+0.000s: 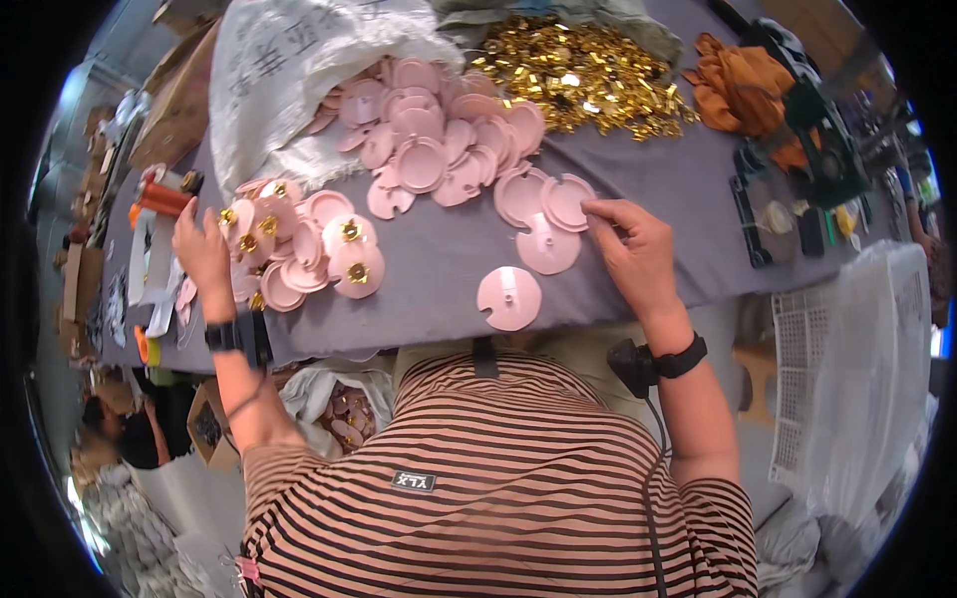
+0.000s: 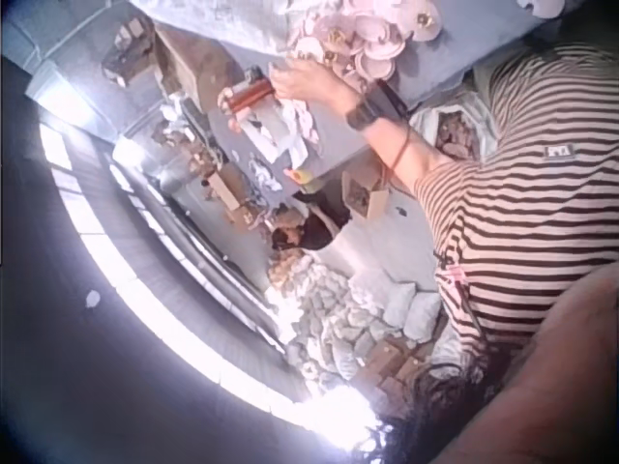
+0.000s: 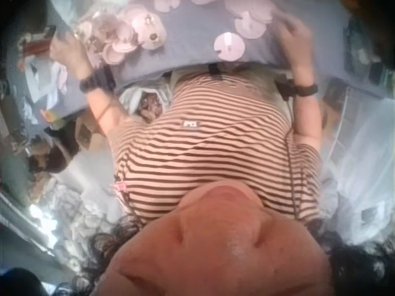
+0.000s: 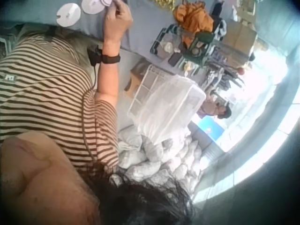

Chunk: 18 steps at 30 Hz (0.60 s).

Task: Assembling small gold-colored metal caps onto pink plastic discs on a factory table.

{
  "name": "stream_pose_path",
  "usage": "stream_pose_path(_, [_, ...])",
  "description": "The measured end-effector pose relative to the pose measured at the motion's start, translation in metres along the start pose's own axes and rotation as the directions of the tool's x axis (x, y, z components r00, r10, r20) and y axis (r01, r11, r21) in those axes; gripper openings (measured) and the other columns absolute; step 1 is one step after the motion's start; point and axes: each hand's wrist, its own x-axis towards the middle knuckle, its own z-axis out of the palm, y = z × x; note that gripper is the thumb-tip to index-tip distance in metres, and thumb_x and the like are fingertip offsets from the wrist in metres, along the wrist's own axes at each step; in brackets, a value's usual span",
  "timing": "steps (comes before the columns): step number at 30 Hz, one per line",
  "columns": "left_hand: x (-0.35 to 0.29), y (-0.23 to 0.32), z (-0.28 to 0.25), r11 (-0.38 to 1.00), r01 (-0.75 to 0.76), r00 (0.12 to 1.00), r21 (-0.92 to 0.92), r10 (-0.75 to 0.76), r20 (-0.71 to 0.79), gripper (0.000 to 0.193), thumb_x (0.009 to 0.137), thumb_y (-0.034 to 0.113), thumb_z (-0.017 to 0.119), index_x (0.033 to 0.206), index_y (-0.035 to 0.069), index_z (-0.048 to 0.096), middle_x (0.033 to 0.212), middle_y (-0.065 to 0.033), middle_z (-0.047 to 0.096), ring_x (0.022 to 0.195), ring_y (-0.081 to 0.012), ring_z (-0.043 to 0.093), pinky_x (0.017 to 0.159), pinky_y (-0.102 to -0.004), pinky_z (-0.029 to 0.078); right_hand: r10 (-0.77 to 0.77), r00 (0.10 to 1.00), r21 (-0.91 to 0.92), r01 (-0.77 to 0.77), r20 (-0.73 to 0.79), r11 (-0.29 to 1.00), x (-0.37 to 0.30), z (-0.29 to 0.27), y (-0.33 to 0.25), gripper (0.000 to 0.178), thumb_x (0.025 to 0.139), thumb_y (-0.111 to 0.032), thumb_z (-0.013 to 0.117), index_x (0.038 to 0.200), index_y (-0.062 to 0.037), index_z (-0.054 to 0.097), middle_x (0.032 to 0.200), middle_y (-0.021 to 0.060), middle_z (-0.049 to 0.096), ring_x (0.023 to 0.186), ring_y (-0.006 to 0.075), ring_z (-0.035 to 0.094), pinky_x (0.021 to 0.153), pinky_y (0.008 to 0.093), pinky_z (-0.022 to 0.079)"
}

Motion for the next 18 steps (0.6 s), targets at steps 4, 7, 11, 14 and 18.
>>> stream_pose_path(4, [-0.068, 0.16, -0.06, 0.746, 0.208, 0.888, -0.633, 0.127, 0.442, 0.041, 0.085, 0.011, 0.073, 0.123, 0.001, 0.063, 0.121, -0.0159, 0.067, 0.109, -0.0355, 0.063, 0.093, -0.0441, 0.05, -0.009, 0.999, -0.167, 0.003, -0.037, 0.986, 0.008, -0.012, 0.009, 0.017, 0.087, -0.004, 0.069, 0.103, -0.0033, 0.075, 0.098, 0.0101, 0.075, 0.083, 0.0194, 0.069, 0.075, 0.0293, 0.054])
stream_pose_path(7, [-0.1, 0.254, -0.062, 0.451, 0.078, 0.665, -0.889, 0.641, 0.384, 0.064, 0.077, 0.018, 0.081, 0.134, 0.004, 0.055, 0.136, -0.0167, 0.058, 0.128, -0.0347, 0.053, 0.108, -0.0444, 0.043, -0.208, 0.972, -0.366, 0.232, 0.105, 0.901, 0.025, -0.008, 0.018, 0.029, 0.078, -0.007, 0.072, 0.107, -0.0084, 0.072, 0.11, 0.0092, 0.072, 0.102, 0.0318, 0.064, 0.088, 0.0418, 0.053])
stream_pose_path(11, [-0.105, 0.294, -0.051, 0.484, -0.071, 0.537, -0.872, 0.755, 0.376, 0.074, 0.071, 0.023, 0.086, 0.136, 0.005, 0.055, 0.139, -0.016, 0.056, 0.131, -0.0353, 0.049, 0.108, -0.0425, 0.042, -0.393, 0.867, -0.398, 0.491, 0.306, 0.775, 0.039, 0.001, 0.018, 0.034, 0.081, -0.005, 0.072, 0.114, -0.0067, 0.071, 0.118, 0.0118, 0.07, 0.105, 0.0306, 0.064, 0.093, 0.0397, 0.052])
stream_pose_path(14, [-0.086, 0.296, -0.05, 0.614, 0.169, 0.438, -0.771, 0.654, 0.617, 0.075, 0.069, 0.023, 0.086, 0.135, 0.004, 0.055, 0.138, -0.017, 0.056, 0.129, -0.0358, 0.05, 0.108, -0.0402, 0.042, -0.341, 0.867, -0.416, 0.478, 0.363, 0.774, 0.048, -0.006, 0.036, 0.033, 0.081, -0.01, 0.074, 0.114, -0.0069, 0.071, 0.125, 0.0106, 0.067, 0.107, 0.031, 0.064, 0.095, 0.0418, 0.051])
stream_pose_path(18, [-0.086, 0.288, -0.018, 0.643, 0.378, 0.661, -0.666, 0.316, 0.681, 0.072, 0.07, 0.018, 0.086, 0.133, 0.001, 0.055, 0.117, -0.0151, 0.066, 0.102, -0.027, 0.066, 0.091, -0.0358, 0.053, -0.187, 0.976, -0.39, 0.215, 0.109, 0.895, 0.089, -0.015, 0.055, 0.029, 0.082, -0.018, 0.076, 0.11, -0.0105, 0.071, 0.117, 0.0108, 0.067, 0.106, 0.0319, 0.063, 0.091, 0.0424, 0.052])
